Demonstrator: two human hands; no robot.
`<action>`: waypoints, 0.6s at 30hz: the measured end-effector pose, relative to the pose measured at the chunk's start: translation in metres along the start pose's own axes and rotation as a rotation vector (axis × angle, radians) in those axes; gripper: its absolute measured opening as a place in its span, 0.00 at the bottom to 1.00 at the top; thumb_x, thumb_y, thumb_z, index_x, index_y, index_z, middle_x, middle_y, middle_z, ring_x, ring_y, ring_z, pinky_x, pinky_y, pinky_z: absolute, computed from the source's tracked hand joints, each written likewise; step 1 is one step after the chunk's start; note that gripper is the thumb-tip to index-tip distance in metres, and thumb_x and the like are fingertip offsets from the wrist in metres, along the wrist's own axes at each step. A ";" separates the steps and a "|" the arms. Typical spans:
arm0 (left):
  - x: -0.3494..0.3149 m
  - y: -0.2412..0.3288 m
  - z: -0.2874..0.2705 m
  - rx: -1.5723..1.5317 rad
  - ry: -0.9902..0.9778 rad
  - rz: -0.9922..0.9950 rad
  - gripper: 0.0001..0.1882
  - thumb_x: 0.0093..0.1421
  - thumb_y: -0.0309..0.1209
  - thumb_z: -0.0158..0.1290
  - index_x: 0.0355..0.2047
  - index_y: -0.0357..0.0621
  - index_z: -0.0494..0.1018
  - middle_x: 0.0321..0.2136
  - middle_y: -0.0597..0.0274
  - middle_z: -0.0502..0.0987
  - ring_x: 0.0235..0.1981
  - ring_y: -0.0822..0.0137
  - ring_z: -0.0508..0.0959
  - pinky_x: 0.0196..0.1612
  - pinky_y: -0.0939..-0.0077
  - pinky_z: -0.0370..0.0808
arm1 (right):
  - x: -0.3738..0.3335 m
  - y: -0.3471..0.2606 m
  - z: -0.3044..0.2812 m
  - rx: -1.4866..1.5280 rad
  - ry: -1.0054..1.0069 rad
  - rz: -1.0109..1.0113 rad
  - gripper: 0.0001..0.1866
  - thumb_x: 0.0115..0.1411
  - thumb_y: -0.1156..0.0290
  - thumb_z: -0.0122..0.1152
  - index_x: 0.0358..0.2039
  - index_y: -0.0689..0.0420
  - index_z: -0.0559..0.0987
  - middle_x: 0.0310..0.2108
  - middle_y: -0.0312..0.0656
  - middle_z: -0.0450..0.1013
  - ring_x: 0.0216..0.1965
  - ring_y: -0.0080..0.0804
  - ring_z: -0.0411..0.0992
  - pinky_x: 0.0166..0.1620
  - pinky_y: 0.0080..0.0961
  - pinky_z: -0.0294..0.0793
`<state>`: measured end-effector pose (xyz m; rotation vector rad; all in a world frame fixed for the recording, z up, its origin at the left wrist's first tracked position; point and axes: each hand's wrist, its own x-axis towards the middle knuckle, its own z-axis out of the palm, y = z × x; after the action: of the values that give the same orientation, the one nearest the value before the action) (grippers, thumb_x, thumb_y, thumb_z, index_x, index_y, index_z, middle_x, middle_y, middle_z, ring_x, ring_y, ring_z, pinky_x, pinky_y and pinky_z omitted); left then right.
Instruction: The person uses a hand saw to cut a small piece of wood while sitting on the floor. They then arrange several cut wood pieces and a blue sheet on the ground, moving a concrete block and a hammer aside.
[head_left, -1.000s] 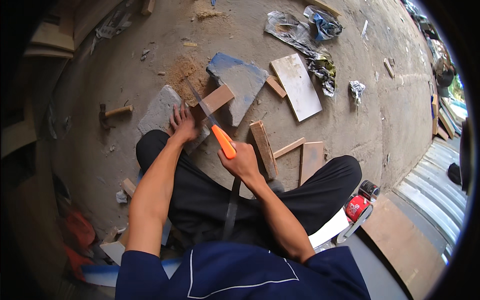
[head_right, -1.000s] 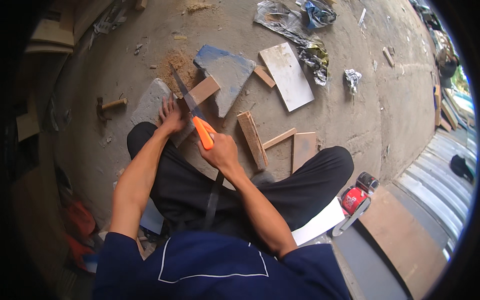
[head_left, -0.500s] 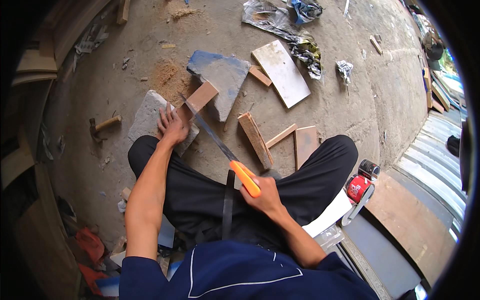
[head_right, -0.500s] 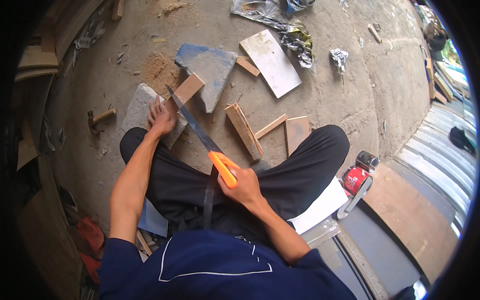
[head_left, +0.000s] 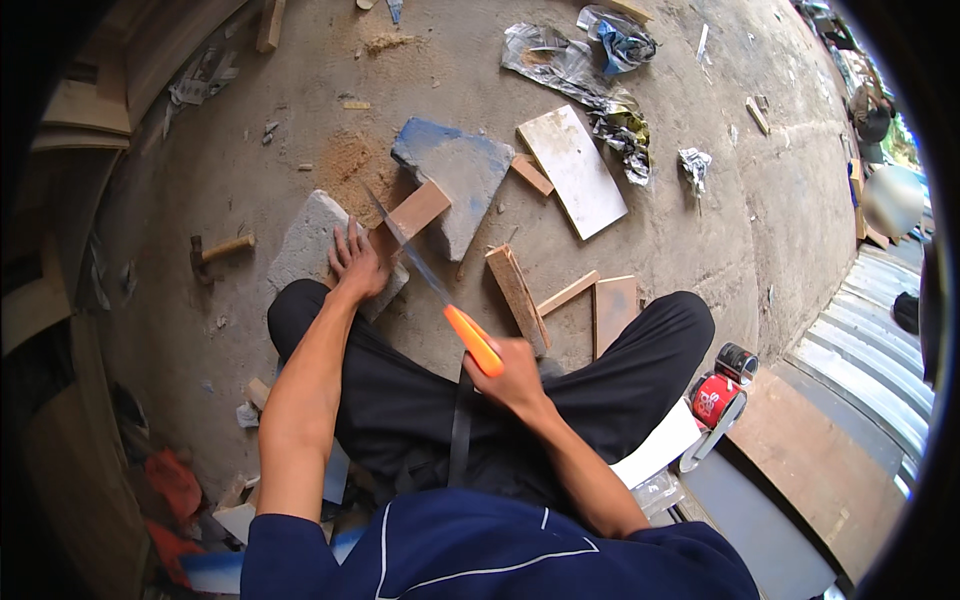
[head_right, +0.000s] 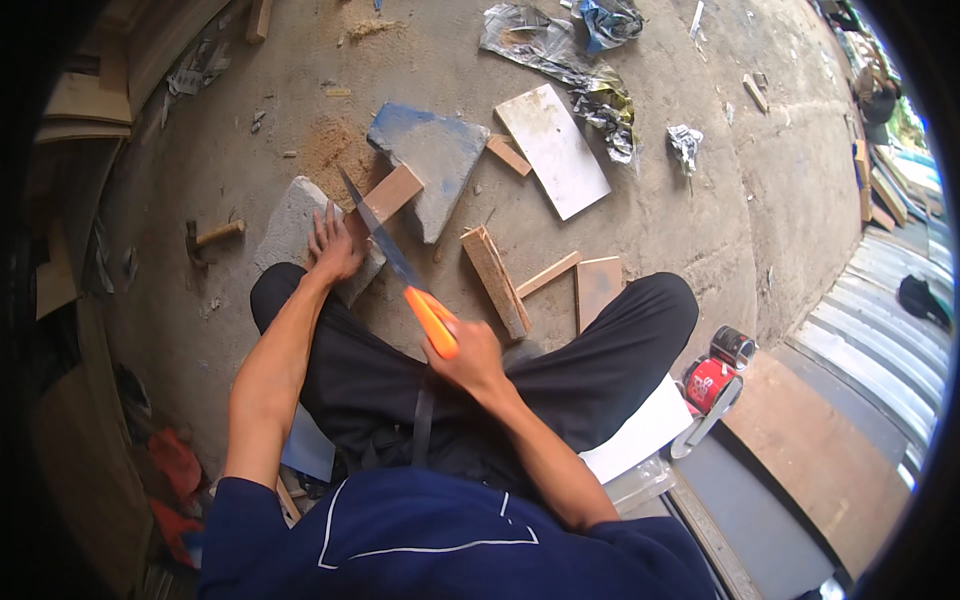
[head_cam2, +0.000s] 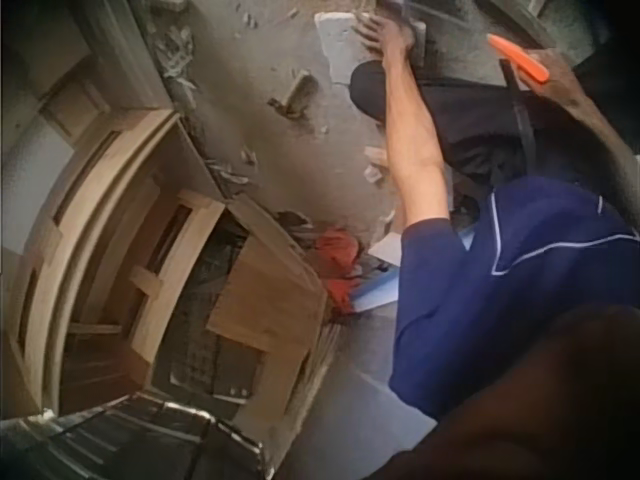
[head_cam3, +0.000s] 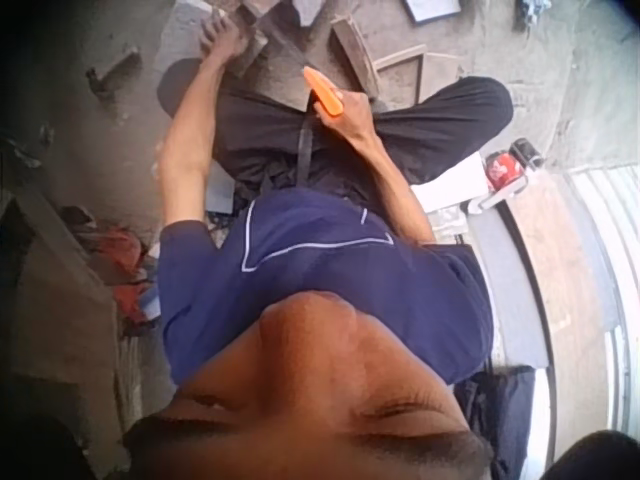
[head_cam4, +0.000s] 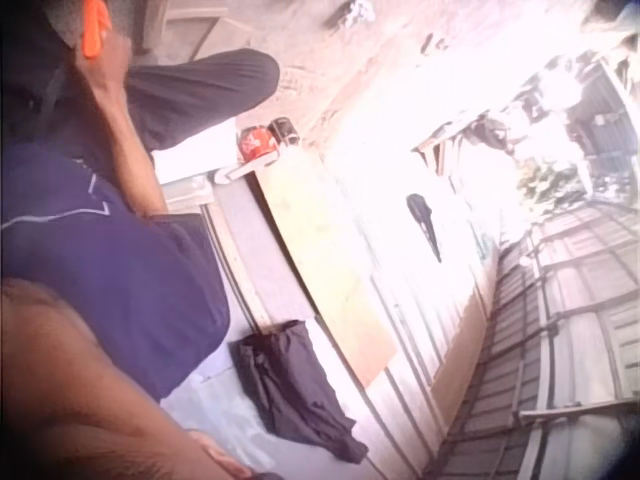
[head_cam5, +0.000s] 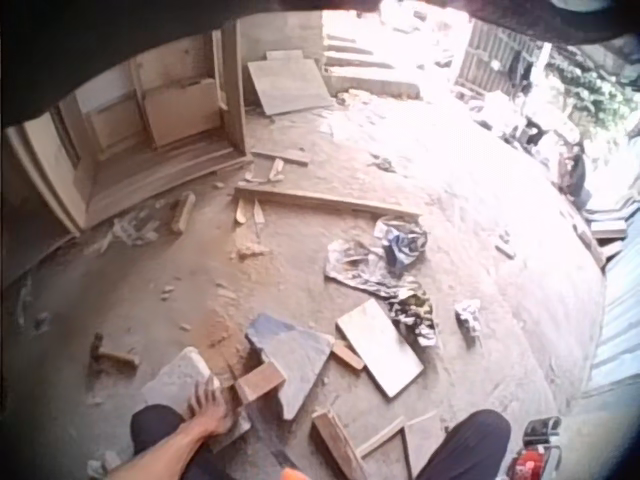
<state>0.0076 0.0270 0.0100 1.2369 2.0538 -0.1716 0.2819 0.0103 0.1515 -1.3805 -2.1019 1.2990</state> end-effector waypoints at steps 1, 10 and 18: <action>0.003 0.002 0.000 0.005 0.019 0.020 0.46 0.56 0.47 0.51 0.65 0.33 0.43 0.68 0.49 0.25 0.67 0.39 0.22 0.63 0.38 0.28 | 0.025 0.009 0.017 -0.078 -0.017 -0.025 0.13 0.49 0.65 0.63 0.20 0.62 0.75 0.17 0.53 0.70 0.19 0.53 0.71 0.25 0.39 0.70; -0.004 -0.008 0.005 0.014 -0.006 -0.007 0.47 0.55 0.43 0.52 0.65 0.32 0.42 0.68 0.48 0.24 0.67 0.37 0.21 0.63 0.36 0.27 | -0.018 -0.020 -0.024 0.066 -0.047 0.058 0.09 0.47 0.69 0.64 0.23 0.62 0.77 0.18 0.51 0.71 0.20 0.53 0.71 0.25 0.36 0.70; -0.002 0.001 -0.004 -0.013 -0.058 -0.033 0.45 0.55 0.38 0.51 0.65 0.30 0.41 0.68 0.47 0.24 0.67 0.38 0.21 0.64 0.38 0.27 | 0.003 -0.016 -0.007 -0.035 -0.087 0.017 0.10 0.49 0.68 0.63 0.23 0.62 0.76 0.18 0.51 0.71 0.21 0.50 0.72 0.27 0.36 0.70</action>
<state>0.0072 0.0281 0.0141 1.1770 2.0238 -0.2065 0.2765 0.0148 0.1677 -1.3819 -2.1842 1.3585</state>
